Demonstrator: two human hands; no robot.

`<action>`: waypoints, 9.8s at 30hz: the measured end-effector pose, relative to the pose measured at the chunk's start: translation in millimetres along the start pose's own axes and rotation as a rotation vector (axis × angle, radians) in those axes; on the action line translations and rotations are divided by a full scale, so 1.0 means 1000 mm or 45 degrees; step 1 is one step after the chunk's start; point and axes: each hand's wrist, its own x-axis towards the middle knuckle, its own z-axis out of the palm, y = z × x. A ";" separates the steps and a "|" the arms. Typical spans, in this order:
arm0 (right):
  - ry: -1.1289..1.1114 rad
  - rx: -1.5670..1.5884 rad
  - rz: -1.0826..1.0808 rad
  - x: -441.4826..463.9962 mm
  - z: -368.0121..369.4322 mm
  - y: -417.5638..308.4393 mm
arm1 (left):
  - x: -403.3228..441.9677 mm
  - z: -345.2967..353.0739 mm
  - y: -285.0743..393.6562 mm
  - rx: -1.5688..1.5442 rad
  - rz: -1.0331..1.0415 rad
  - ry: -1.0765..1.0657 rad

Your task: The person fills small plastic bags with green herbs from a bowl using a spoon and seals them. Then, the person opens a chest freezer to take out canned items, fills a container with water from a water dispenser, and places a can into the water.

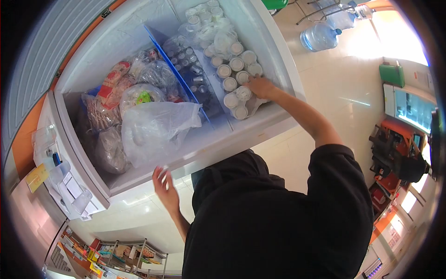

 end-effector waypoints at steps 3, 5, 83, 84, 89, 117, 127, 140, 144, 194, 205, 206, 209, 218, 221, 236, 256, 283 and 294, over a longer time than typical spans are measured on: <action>0.027 0.111 0.043 -0.001 0.012 0.003 | 0.041 0.084 0.037 0.028 0.230 -0.404; 0.029 0.159 0.042 -0.006 0.007 0.003 | 0.070 0.162 0.035 -0.151 0.073 -0.687; 0.296 1.178 0.940 0.144 -0.024 -0.154 | 0.397 0.273 -0.012 1.702 0.853 -1.089; 0.299 1.220 0.962 0.144 -0.018 -0.155 | 0.396 0.266 -0.015 1.685 0.859 -1.082; 0.294 1.444 0.987 0.129 -0.014 -0.142 | 0.402 0.266 -0.022 1.654 0.811 -1.148; 0.615 1.763 0.778 0.103 -0.001 -0.145 | 0.388 0.278 -0.007 1.089 0.345 -1.289; 0.578 1.750 0.818 0.100 -0.012 -0.143 | 0.386 0.270 -0.004 1.101 0.337 -1.313; 0.862 1.383 0.592 0.022 -0.168 -0.072 | 0.334 0.223 0.127 0.271 0.636 -0.847; 0.977 1.317 0.513 -0.015 -0.226 -0.057 | 0.306 0.198 0.197 0.130 0.711 -0.648; 1.928 1.102 -0.016 -0.241 -0.339 -0.172 | 0.031 0.082 0.334 -1.564 0.039 -1.069; 1.916 1.009 0.033 -0.248 -0.344 -0.178 | 0.033 0.082 0.328 -1.744 -0.057 -1.113; 1.901 1.002 0.031 -0.248 -0.344 -0.177 | 0.033 0.083 0.327 -1.786 -0.080 -1.154; 1.877 0.985 0.033 -0.250 -0.344 -0.179 | 0.035 0.081 0.324 -1.868 -0.116 -1.233; 1.618 0.752 -0.023 -0.272 -0.347 -0.177 | 0.024 0.073 0.325 -1.588 0.084 -1.164; 1.459 0.706 -0.004 -0.283 -0.349 -0.182 | 0.023 0.072 0.321 -1.523 0.138 -1.178; 1.382 0.549 0.017 -0.298 -0.353 -0.197 | 0.013 0.069 0.333 -1.875 -0.057 -1.180; 1.297 0.660 -0.076 -0.283 -0.341 -0.188 | 0.027 0.081 0.300 -1.542 0.040 -0.976; 0.906 0.874 0.010 -0.062 -0.216 -0.186 | 0.178 0.186 0.056 -1.740 -0.483 -0.855; 0.746 0.992 0.446 0.025 -0.143 -0.138 | 0.207 0.263 0.033 -1.737 -0.922 -1.117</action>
